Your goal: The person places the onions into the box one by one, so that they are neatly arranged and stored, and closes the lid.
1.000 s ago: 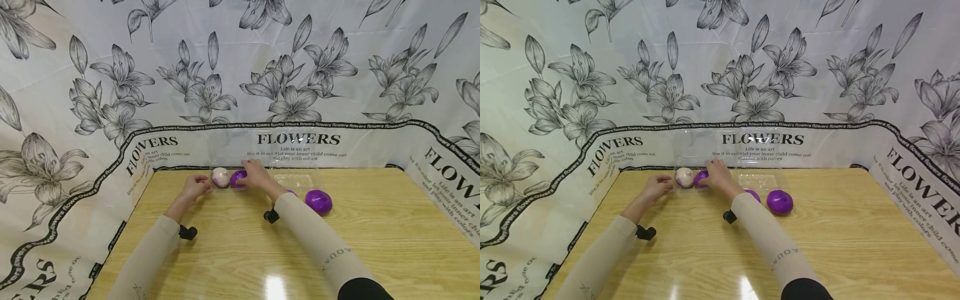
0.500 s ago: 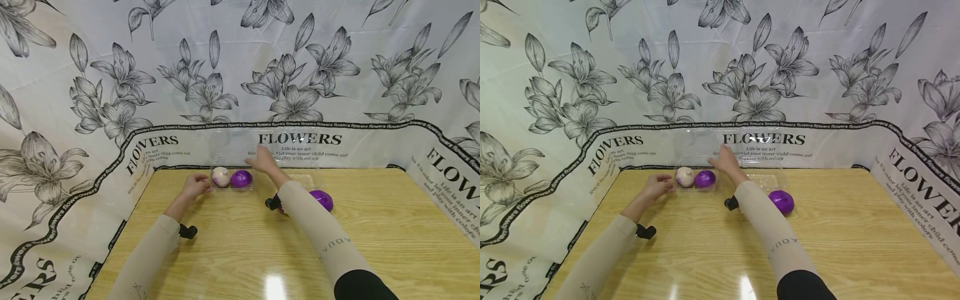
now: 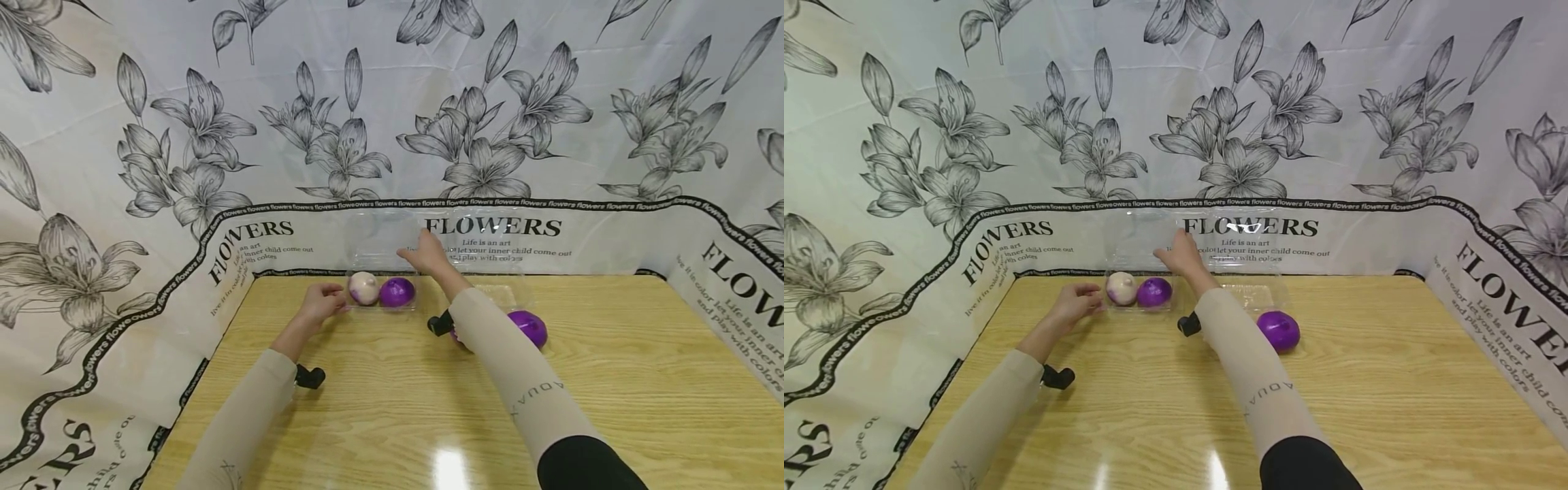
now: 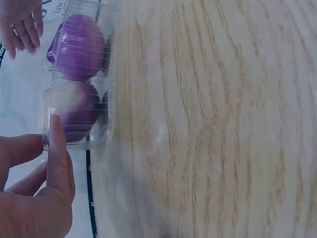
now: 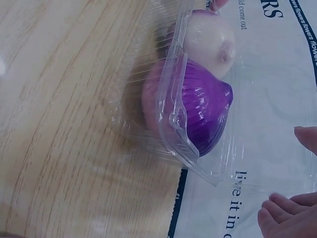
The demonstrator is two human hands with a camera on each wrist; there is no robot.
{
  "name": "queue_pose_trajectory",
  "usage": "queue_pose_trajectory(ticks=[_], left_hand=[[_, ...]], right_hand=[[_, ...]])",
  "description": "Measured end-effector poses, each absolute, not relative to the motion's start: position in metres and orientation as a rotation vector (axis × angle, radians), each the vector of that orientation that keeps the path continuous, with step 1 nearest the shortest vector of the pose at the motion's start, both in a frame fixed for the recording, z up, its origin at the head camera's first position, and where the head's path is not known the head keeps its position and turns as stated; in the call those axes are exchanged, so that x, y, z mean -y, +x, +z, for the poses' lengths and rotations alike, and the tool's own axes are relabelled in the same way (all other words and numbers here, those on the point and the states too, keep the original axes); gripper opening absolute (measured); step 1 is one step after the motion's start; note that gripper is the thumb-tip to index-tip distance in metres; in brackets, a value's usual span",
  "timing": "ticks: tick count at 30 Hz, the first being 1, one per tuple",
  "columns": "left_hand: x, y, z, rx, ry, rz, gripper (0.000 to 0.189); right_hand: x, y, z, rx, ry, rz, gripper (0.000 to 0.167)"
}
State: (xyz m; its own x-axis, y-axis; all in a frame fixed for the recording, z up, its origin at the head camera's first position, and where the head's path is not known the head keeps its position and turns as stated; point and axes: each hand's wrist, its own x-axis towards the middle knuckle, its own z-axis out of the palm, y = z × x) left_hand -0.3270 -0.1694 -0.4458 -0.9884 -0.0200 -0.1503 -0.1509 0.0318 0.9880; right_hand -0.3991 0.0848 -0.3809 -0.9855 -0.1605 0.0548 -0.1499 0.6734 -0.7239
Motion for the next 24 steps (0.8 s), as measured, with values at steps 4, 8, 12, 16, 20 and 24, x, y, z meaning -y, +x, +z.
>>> queue_pose_trajectory(ticks=[4,8,12,16,20,24], left_hand=[[0.169,-0.327,-0.446,-2.201,-0.185,2.092,0.046],[0.17,-0.327,-0.446,-2.207,-0.191,2.079,0.046],[0.17,-0.328,-0.445,-2.214,-0.201,2.075,0.045],[0.171,-0.33,-0.444,-2.224,-0.195,2.073,0.044],[0.17,-0.329,-0.445,-2.211,-0.205,2.076,0.045],[0.17,-0.328,-0.446,-2.209,-0.214,2.073,0.045]], right_hand=[[-0.087,-0.396,-0.381,-2.84,-0.25,-1.326,0.078],[-0.089,-0.394,-0.383,-2.839,-0.235,-1.398,0.064],[-0.092,-0.395,-0.383,-2.869,-0.239,-1.476,0.051],[-0.095,-0.395,-0.383,-2.905,-0.249,-1.524,0.058],[-0.098,-0.394,-0.383,-2.911,-0.248,-1.544,0.07],[-0.101,-0.391,-0.382,-2.89,-0.242,-1.554,0.067]])
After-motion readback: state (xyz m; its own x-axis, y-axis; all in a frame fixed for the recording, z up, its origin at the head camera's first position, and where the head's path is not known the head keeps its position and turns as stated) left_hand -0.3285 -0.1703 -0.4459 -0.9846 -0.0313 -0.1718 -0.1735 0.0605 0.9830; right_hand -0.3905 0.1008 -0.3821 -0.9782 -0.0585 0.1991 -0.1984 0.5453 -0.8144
